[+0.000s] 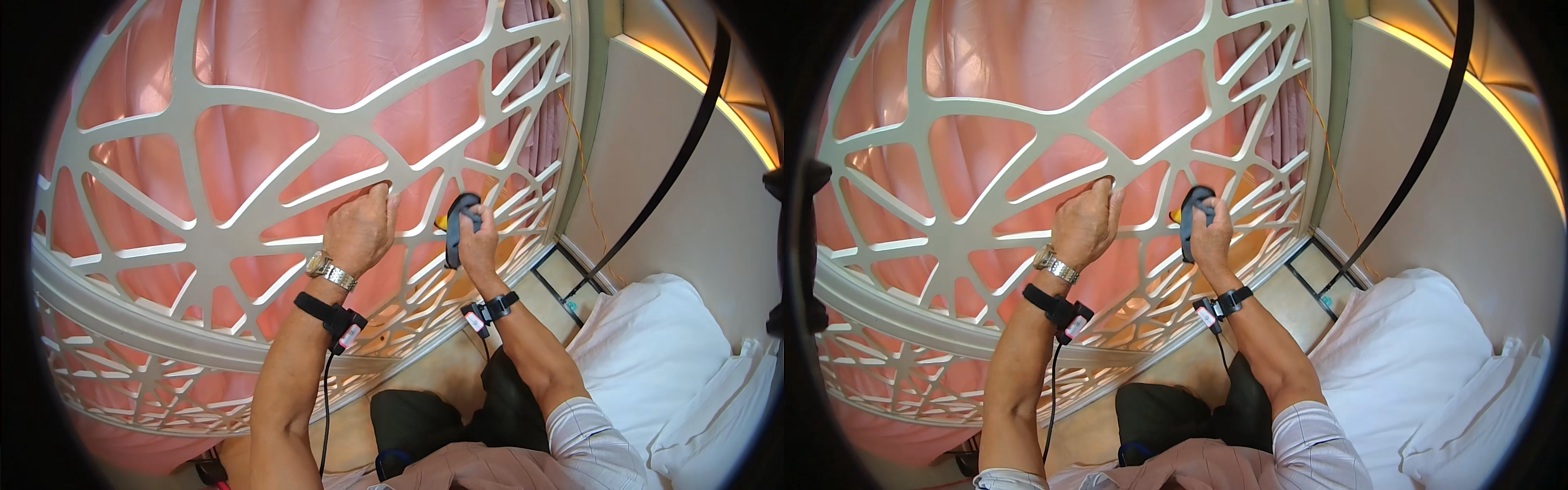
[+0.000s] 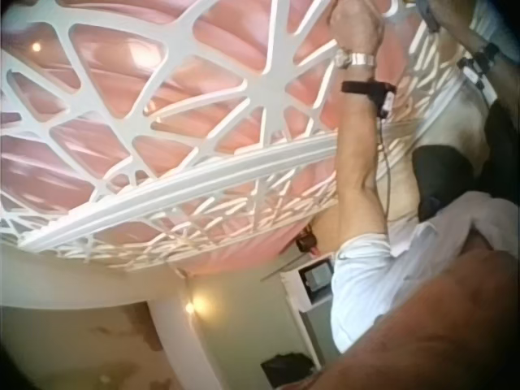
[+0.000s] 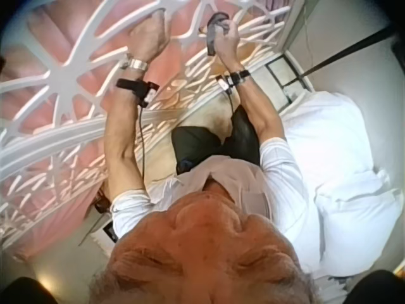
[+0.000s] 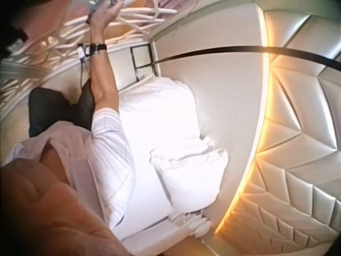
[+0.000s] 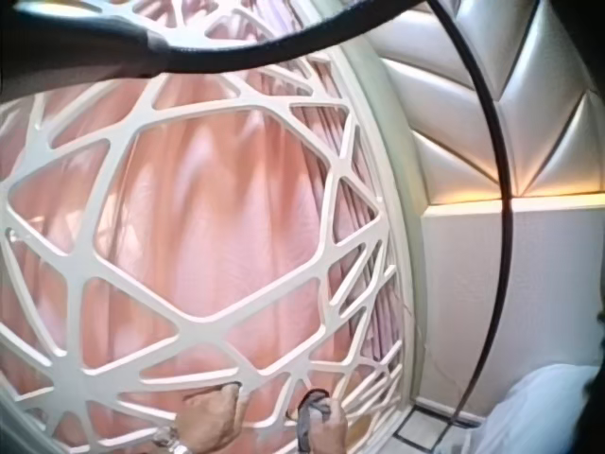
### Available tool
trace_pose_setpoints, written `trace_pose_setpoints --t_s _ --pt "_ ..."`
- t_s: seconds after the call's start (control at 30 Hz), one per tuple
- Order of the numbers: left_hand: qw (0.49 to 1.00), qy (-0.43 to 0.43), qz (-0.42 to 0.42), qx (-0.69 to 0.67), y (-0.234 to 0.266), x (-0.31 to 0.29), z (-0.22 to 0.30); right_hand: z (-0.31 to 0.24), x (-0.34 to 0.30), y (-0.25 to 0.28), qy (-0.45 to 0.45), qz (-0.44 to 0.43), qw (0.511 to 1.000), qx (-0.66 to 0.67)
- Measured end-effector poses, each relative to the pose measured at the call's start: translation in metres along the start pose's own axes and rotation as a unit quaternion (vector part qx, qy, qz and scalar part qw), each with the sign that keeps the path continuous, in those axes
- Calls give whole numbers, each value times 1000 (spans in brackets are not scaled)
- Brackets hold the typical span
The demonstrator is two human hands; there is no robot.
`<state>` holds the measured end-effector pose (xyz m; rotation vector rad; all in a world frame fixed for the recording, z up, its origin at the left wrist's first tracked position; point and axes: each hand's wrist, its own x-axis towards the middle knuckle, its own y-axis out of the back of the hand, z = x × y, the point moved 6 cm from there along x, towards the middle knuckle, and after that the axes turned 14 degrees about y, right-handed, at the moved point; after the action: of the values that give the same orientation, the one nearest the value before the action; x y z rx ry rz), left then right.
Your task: The person wipes a white decorative room divider with a yellow cloth, moving methodically across the lattice pattern. The person also wipes the padded wall behind the divider and the integrated light strip.
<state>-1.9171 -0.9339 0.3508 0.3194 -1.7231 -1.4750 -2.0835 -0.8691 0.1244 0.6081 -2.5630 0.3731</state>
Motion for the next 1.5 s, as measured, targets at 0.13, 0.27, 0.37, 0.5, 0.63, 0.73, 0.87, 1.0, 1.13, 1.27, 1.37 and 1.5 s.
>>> trace_pose_setpoints --t_s 0.13,0.27,0.37,0.5,0.63,0.73,0.87,1.0,1.13,1.27,1.37,1.5 --pt "1000 -12 4 -14 -1 -6 -5 -105 44 -5 106 38 992 48" --pt "1000 -7 -15 -12 0 2 5 -97 47 -24 176 32 984 -21" --pt "1000 -5 -11 -16 0 -1 2 -76 4 -34 133 -7 991 0" --pt "1000 -2 9 -16 2 -4 -1 -64 -44 -42 104 -52 993 -24" --pt "999 -8 40 15 2 -3 3 -67 -43 -44 98 -54 994 -13" --pt "997 -17 63 47 -6 -7 0 -98 -40 -54 145 -98 985 16" --pt "992 -39 97 67 -6 -9 3 -112 -41 -66 195 -117 974 10" --pt "988 -50 128 67 -6 -11 4 -97 -46 -58 230 -130 964 -7" --pt "987 -50 135 66 -6 -13 3 -44 -51 -34 182 -121 975 -50" --pt "985 -58 151 65 -7 -11 3 25 -49 -5 72 -71 993 -64" --pt "982 -64 164 67 -7 -11 6 71 -35 14 -2 -54 998 -41" --pt "980 -66 175 64 -4 -15 3 78 -39 13 -77 -30 996 17"
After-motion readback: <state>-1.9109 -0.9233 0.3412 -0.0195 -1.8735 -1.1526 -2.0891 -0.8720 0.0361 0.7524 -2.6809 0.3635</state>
